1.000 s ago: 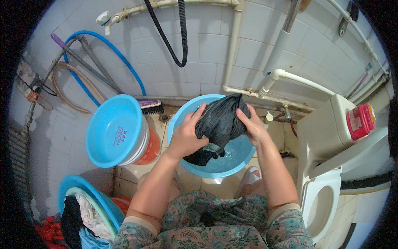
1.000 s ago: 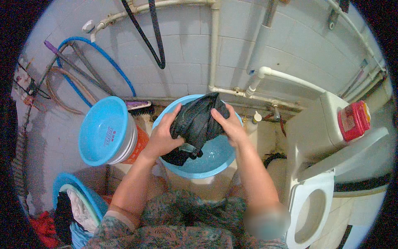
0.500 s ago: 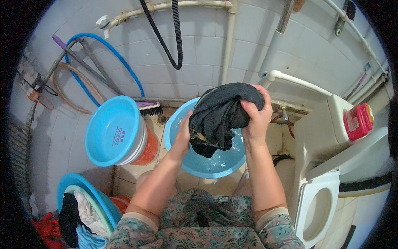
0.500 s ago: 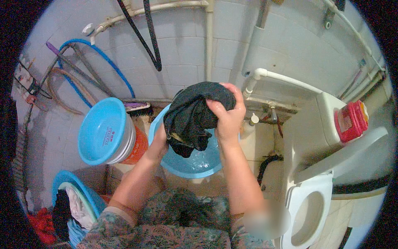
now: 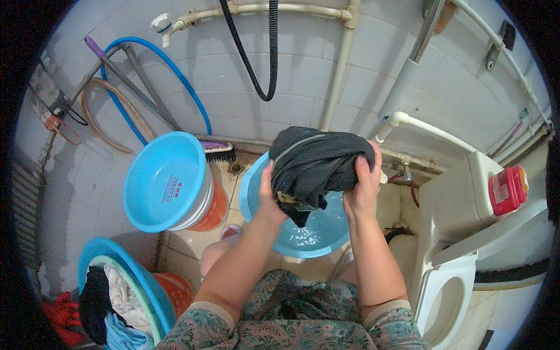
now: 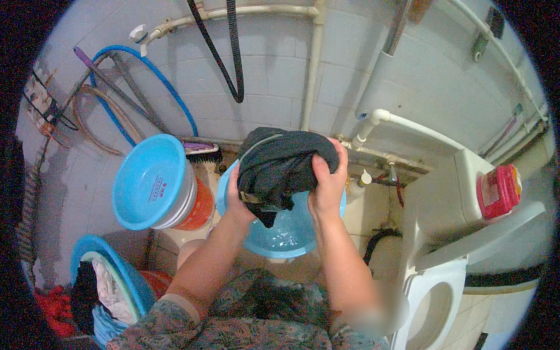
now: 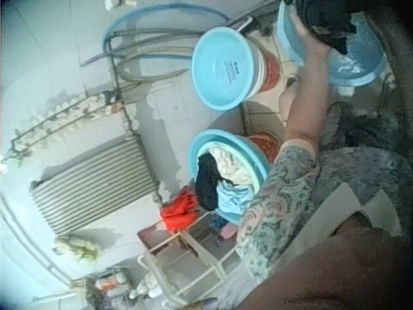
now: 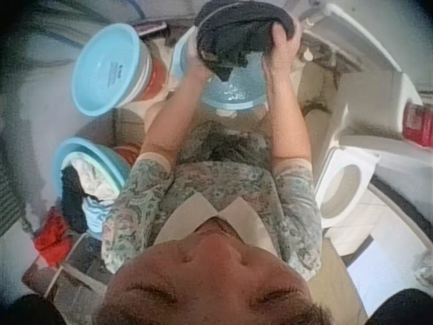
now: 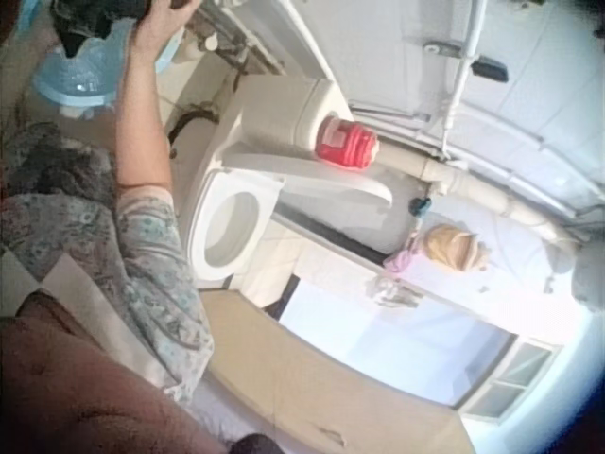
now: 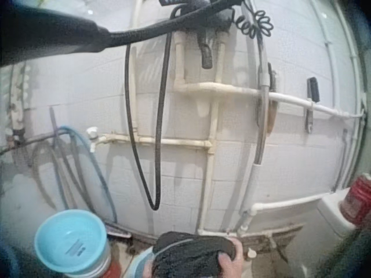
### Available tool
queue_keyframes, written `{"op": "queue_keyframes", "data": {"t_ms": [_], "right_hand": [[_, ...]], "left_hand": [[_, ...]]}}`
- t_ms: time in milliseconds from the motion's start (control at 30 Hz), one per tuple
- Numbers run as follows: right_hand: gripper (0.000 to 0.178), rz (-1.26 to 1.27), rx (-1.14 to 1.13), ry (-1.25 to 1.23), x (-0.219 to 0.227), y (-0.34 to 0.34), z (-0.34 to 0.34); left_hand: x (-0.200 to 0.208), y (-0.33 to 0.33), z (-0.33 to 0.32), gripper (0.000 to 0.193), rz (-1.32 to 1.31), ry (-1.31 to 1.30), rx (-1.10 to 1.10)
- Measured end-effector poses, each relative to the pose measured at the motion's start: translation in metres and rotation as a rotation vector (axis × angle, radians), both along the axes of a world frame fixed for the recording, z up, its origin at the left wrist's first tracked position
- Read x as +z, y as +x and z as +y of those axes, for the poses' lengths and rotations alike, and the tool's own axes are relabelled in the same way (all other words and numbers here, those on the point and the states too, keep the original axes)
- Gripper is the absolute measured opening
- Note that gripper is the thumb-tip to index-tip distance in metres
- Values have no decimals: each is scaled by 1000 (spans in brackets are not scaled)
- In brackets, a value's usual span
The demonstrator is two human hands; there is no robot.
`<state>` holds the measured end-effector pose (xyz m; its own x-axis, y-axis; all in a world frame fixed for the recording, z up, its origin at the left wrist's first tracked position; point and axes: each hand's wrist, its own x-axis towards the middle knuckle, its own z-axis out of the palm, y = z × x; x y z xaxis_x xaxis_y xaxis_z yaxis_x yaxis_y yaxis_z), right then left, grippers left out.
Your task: The person sits on the floor and washes a dark garment by hand in a blue basin filled with water. They repeatedly submerge, scrub, and wring the item, then transfer it to a second basin.
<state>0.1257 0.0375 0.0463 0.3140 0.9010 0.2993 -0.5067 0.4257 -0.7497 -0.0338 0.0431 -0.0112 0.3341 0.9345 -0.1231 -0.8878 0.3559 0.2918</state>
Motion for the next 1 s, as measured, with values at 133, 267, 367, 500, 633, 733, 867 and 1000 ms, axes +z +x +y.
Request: {"op": "queue_keyframes", "data": {"t_ms": [133, 267, 367, 500, 633, 733, 867, 1000], "right_hand": [[50, 211, 220, -234, -25, 11, 2], [50, 263, 382, -493, -20, 1, -11], [48, 303, 449, -653, -29, 1, -14], [46, 362, 541, -728, -47, 1, -14], [45, 408, 573, -834, -63, -3, -12], [46, 423, 559, -805, -74, -5, -9], [52, 248, 490, -847, -33, -4, -5], [61, -38, 466, -768, -20, 10, 6]], "left_hand": [[24, -11, 4, 54, 124, -90, 119], [38, -18, 0, 50, 286, -34, 225], [43, -18, -1, 50, 378, -103, 238], [42, -13, -6, 50, 415, -42, 185], [28, -17, -3, 42, 497, 113, 216], [14, -16, 7, 38, 544, 190, 237], [37, -21, 2, 45, 414, 64, 204], [55, -34, 3, 48, 403, 50, 184]]}}
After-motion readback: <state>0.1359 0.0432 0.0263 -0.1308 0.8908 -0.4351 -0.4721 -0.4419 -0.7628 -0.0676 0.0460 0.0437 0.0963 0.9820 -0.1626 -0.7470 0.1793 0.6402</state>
